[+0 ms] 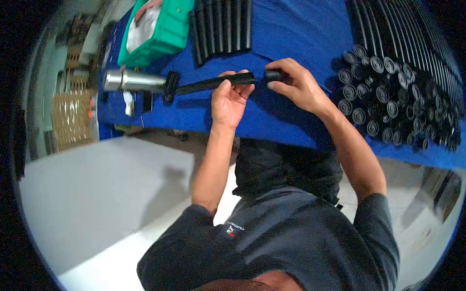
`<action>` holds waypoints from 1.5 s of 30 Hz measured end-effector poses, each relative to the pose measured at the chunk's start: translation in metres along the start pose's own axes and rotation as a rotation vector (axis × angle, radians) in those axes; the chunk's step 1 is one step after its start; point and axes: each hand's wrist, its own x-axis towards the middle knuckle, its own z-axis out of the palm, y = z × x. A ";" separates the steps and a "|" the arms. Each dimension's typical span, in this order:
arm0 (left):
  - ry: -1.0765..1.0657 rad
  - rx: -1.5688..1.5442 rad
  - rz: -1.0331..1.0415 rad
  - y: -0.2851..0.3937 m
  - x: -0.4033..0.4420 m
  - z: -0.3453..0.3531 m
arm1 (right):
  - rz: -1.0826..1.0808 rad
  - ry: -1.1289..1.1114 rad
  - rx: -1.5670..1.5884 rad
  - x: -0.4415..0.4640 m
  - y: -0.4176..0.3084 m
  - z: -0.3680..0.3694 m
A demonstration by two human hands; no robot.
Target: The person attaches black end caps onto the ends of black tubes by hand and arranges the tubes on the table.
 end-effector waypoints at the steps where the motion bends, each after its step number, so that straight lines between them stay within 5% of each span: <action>1: 0.003 0.015 -0.001 -0.002 0.004 -0.001 | -0.008 0.007 0.001 -0.003 0.001 -0.001; 7: -0.004 0.166 0.017 -0.006 0.005 0.004 | 0.034 0.008 0.100 -0.005 -0.017 0.007; 16: 0.064 0.232 0.034 -0.009 -0.003 0.016 | -0.159 0.042 -0.228 -0.006 -0.023 0.008; 28: 0.144 0.242 0.018 -0.010 -0.003 0.027 | -0.250 0.055 -0.275 -0.006 -0.015 0.013; 40: 0.071 0.118 0.022 0.003 -0.002 0.014 | 0.085 0.041 -0.086 -0.009 -0.022 0.011; 45: 0.063 0.090 0.105 0.010 -0.015 -0.008 | -0.203 0.039 -0.279 -0.006 -0.014 0.012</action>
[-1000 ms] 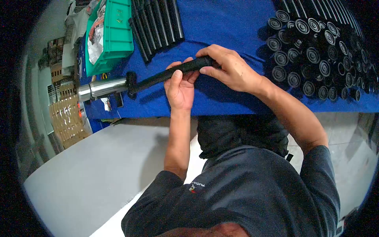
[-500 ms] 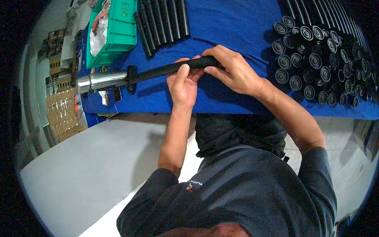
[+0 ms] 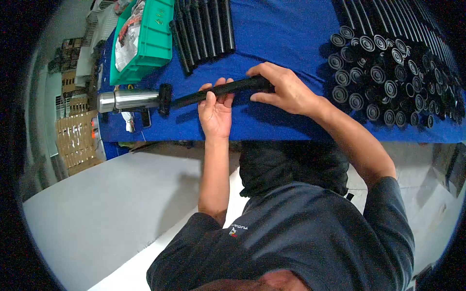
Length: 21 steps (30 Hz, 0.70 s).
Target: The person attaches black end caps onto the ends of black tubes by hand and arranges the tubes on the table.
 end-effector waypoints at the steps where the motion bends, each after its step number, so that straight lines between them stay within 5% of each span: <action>1: 0.021 0.013 -0.012 -0.001 -0.002 0.000 | -0.095 0.017 -0.057 0.000 0.002 0.003; 7: 0.154 0.097 0.062 -0.012 -0.004 0.012 | -0.001 0.001 -0.046 -0.001 -0.005 0.001; 16: 0.084 0.040 0.034 -0.008 -0.002 0.012 | 0.028 -0.031 -0.106 0.002 -0.004 -0.001; 21: 0.068 -0.024 0.043 -0.007 -0.003 0.007 | 0.323 -0.082 0.423 0.001 -0.009 0.003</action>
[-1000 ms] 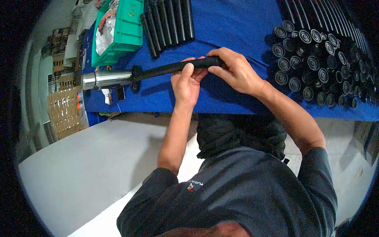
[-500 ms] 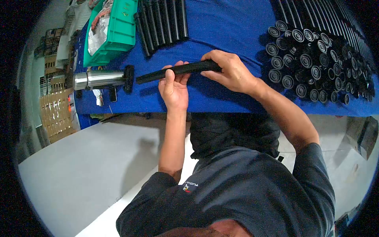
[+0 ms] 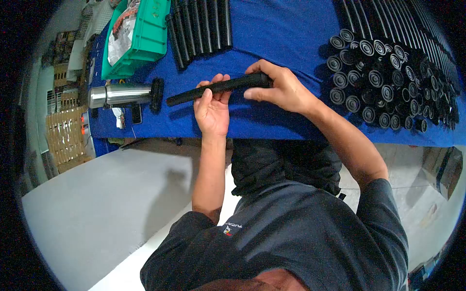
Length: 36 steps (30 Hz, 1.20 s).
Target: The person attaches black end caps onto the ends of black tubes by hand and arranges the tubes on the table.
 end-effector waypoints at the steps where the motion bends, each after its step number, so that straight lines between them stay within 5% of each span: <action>1: -0.008 0.007 -0.004 0.000 0.000 0.000 | 0.097 -0.050 0.048 0.000 -0.001 -0.003; 14: -0.036 0.035 0.001 -0.001 -0.002 -0.003 | -0.125 0.040 -0.210 0.000 0.005 0.001; 17: -0.022 0.021 -0.029 0.001 0.000 0.001 | -0.025 0.032 -0.187 -0.001 -0.002 0.001; 20: -0.009 -0.025 -0.052 0.003 0.002 0.005 | -0.279 0.080 -0.382 0.002 0.003 -0.001; 29: -0.024 0.019 -0.045 0.001 0.001 0.000 | -0.013 -0.055 -0.092 0.001 0.001 -0.005; 36: -0.056 -0.022 -0.060 0.001 0.002 -0.004 | -0.046 -0.033 -0.057 0.000 0.005 -0.002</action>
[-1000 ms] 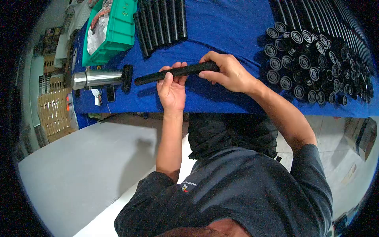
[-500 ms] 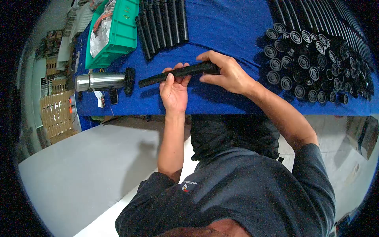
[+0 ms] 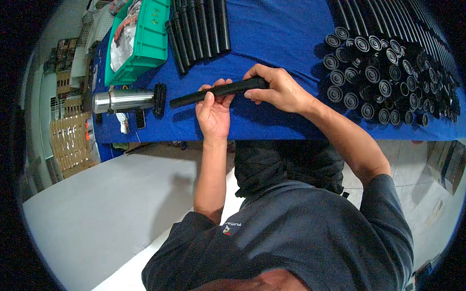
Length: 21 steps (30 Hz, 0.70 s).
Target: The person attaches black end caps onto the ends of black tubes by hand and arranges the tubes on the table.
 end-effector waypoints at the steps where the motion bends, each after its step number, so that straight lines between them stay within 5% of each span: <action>1: -0.004 -0.007 -0.002 0.001 0.000 0.000 | -0.014 0.010 -0.017 0.000 0.001 0.001; 5: 0.029 -0.015 0.005 0.000 0.000 0.007 | -0.424 0.186 -0.389 0.006 0.007 0.003; 11: 0.006 0.008 0.001 0.003 -0.002 -0.002 | 0.038 0.005 -0.048 0.000 -0.002 0.000; 21: -0.071 0.056 0.022 0.001 -0.003 -0.007 | -0.007 -0.032 0.040 -0.002 -0.003 -0.004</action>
